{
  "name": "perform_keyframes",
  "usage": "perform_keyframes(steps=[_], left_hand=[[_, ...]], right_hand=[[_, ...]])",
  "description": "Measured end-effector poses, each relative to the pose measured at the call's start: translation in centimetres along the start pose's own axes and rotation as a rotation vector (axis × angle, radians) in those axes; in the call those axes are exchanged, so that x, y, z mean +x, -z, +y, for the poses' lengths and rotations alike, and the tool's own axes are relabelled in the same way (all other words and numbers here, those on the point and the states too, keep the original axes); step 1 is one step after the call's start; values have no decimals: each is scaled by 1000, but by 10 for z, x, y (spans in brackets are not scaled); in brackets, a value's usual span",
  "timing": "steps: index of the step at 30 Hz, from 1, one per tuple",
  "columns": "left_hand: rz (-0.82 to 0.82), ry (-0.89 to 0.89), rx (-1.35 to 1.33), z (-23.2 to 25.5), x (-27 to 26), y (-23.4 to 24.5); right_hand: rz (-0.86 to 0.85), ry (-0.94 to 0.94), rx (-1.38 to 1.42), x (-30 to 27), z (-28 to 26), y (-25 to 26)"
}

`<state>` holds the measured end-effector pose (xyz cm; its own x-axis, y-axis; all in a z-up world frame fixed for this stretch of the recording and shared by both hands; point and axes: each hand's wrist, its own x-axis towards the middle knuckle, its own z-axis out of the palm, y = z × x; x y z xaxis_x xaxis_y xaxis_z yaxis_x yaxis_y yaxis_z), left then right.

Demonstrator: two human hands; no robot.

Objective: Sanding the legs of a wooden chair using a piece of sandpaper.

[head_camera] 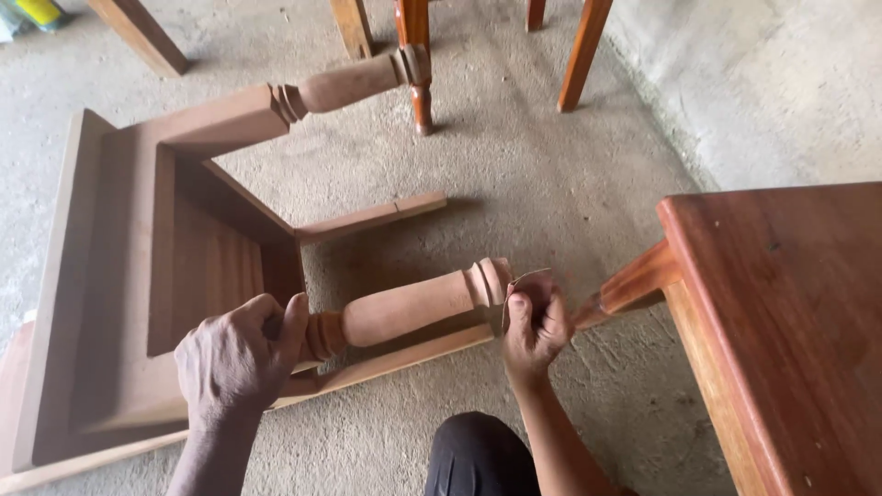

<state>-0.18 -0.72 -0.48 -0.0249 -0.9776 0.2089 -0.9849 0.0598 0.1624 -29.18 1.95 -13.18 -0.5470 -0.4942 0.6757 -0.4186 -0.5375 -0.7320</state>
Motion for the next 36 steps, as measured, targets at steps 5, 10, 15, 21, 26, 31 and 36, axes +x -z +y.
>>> perform_keyframes(steps=[5, 10, 15, 21, 26, 31, 36], left_hand=[[-31, 4, 7, -2, -8, 1], [-23, 9, 7, 0, -1, 1], [-37, -1, 4, -5, -7, -4], [-69, 11, 6, -6, -6, -3], [-24, 4, -25, -9, -3, -1], [9, -11, -54, -8, -2, 4], [-64, 4, -51, -8, -5, 3]], right_hand=[[10, -10, 26, -6, 29, -5], [17, -98, 30, -46, 47, 20], [92, 45, -76, -36, 26, 23], [62, 223, -400, -9, -1, 4], [49, 232, -328, 13, -24, -13], [38, 267, -308, 14, -44, -14], [29, 221, -301, 24, -34, -20]])
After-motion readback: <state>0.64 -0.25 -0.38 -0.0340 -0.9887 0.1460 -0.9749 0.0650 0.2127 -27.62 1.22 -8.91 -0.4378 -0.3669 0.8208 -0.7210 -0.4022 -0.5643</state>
